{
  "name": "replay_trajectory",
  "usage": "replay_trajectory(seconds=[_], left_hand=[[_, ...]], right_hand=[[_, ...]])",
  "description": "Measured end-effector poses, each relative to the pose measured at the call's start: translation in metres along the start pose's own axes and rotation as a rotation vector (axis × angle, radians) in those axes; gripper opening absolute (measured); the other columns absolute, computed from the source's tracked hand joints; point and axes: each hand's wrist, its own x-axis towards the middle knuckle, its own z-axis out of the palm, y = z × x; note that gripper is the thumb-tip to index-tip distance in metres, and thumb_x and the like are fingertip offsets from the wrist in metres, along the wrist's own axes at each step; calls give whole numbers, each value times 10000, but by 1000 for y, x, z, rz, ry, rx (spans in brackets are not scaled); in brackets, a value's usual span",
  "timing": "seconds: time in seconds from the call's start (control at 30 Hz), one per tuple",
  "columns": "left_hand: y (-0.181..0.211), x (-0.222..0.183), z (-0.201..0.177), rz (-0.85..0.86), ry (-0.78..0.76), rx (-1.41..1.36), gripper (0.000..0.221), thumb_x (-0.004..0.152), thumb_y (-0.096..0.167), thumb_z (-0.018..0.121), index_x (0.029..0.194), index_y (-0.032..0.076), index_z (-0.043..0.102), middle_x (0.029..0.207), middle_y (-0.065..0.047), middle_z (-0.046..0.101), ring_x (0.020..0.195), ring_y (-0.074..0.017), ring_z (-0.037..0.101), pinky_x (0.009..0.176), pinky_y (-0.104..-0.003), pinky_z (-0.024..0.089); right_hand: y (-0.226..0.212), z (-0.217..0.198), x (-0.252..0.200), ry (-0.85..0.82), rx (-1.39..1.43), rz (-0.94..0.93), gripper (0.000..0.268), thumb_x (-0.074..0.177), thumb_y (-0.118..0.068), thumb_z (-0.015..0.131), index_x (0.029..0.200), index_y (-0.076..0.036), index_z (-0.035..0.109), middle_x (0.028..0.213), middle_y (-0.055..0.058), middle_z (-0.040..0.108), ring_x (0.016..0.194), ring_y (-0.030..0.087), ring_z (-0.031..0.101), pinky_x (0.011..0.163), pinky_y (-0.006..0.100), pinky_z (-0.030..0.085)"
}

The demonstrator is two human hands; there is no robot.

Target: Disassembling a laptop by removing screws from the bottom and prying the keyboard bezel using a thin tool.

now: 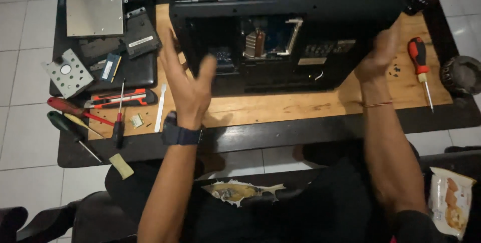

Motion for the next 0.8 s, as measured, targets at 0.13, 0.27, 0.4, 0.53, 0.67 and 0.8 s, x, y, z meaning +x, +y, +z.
replay_trajectory(seconds=[0.13,0.27,0.4,0.53,0.67,0.8], left_hand=[[40,30,15,-184,269,-138,542,1025,597,694,1267,122,592,1230,-75,605,1127,-236,597,1011,-386,528],[53,17,22,-215,397,-170,590,946,643,744,1153,143,509,1123,-61,542,1009,-222,574,888,-362,518],[61,-15,19,-177,536,-306,474,992,371,819,1203,135,467,1117,-87,571,930,-214,651,778,-351,614],[61,-30,17,-51,635,-227,354,1044,279,751,1176,121,463,1211,-46,498,1158,-236,523,1092,-435,425],[48,-18,29,96,660,-315,317,1026,167,746,1175,117,471,1191,-64,504,1151,-248,539,1106,-444,441],[32,-8,39,110,638,-396,344,993,180,749,1164,127,455,1199,-82,501,1138,-241,534,1072,-435,469]], right_hand=[[-50,-4,32,-109,-603,-417,202,1289,59,572,1475,136,557,1307,327,571,1178,481,570,1030,553,455],[-67,-2,17,118,-530,-86,305,1259,-244,468,1258,22,617,1175,158,547,1141,335,557,1055,494,409],[-79,6,-6,220,-388,-52,317,1128,-296,463,1167,9,539,1114,158,501,939,312,569,879,452,451],[-50,0,-8,295,82,-113,484,1159,-526,639,1187,-68,486,946,124,504,786,310,635,778,405,575],[-49,24,8,358,-4,-172,517,1180,-553,556,1144,-46,460,851,214,515,709,346,580,714,488,616],[-28,27,0,373,17,-127,414,1204,-481,478,1184,-67,474,891,208,549,763,342,608,757,490,639]])
